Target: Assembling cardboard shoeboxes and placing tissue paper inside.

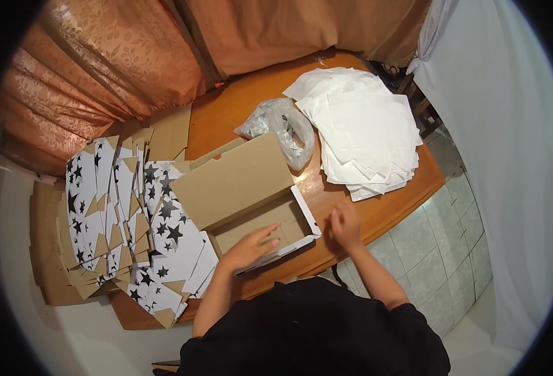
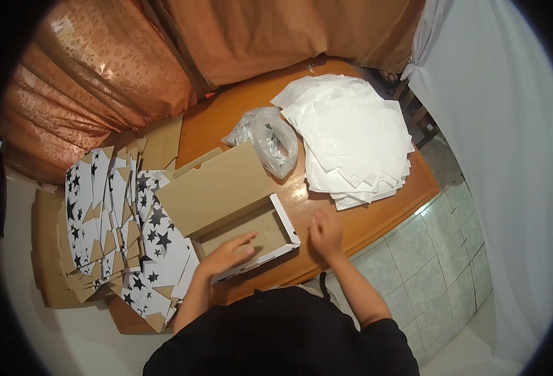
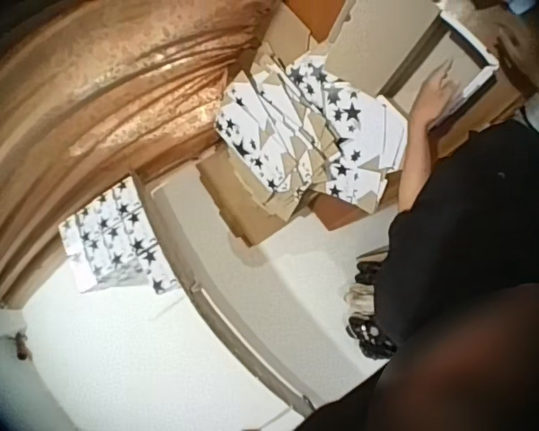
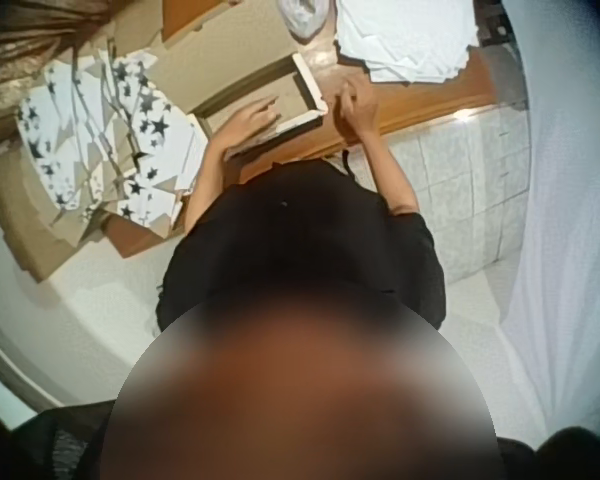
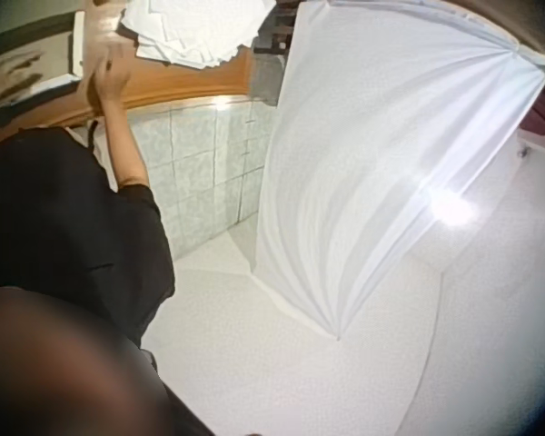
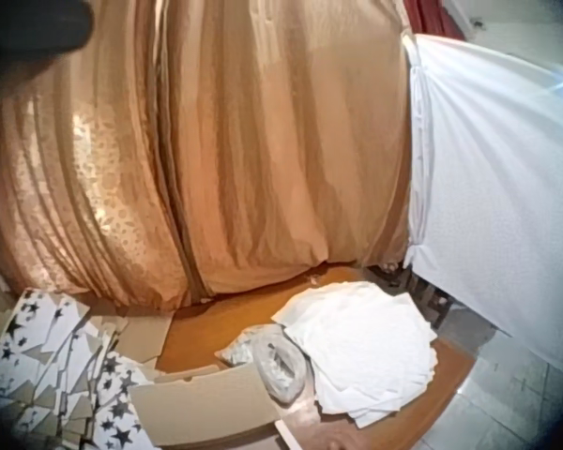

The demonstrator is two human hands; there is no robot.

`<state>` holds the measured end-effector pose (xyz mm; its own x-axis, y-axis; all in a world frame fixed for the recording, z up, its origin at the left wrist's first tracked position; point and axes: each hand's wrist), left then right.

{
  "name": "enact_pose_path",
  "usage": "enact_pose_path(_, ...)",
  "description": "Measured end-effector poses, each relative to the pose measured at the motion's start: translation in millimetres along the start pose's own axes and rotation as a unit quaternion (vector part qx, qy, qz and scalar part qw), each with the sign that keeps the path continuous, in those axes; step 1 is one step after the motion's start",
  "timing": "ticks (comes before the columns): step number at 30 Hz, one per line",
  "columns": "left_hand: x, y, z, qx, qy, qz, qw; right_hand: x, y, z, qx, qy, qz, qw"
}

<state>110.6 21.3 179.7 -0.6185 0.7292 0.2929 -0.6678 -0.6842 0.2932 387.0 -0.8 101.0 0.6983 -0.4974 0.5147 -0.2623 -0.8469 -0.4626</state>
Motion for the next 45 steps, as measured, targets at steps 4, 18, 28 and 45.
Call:
enact_pose_path(4,-33,-6,15,-0.046,-0.119,-0.038,0.991,6,-89,46,0.013,0.153,-0.002,0.988)
enact_pose_path(18,-62,-11,-10,-0.059,-0.167,0.019,0.984,-20,-128,82,-0.015,0.377,-0.163,0.911)
enact_pose_path(28,-24,-26,17,-0.129,-0.051,0.102,0.985,46,-136,-12,0.049,0.106,0.065,0.991)
enact_pose_path(45,6,-74,153,-0.210,0.252,0.007,0.945,218,-96,-139,-0.090,-0.398,0.096,0.908)
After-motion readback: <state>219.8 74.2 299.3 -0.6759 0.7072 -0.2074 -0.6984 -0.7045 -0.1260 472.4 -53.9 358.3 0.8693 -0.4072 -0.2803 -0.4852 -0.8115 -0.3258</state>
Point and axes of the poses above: each hand's wrist, its own y-axis away from the middle knuckle, its own x-axis out of the back of the hand, z = x × y, and after that the axes turned 5 degrees about -x, right-handed
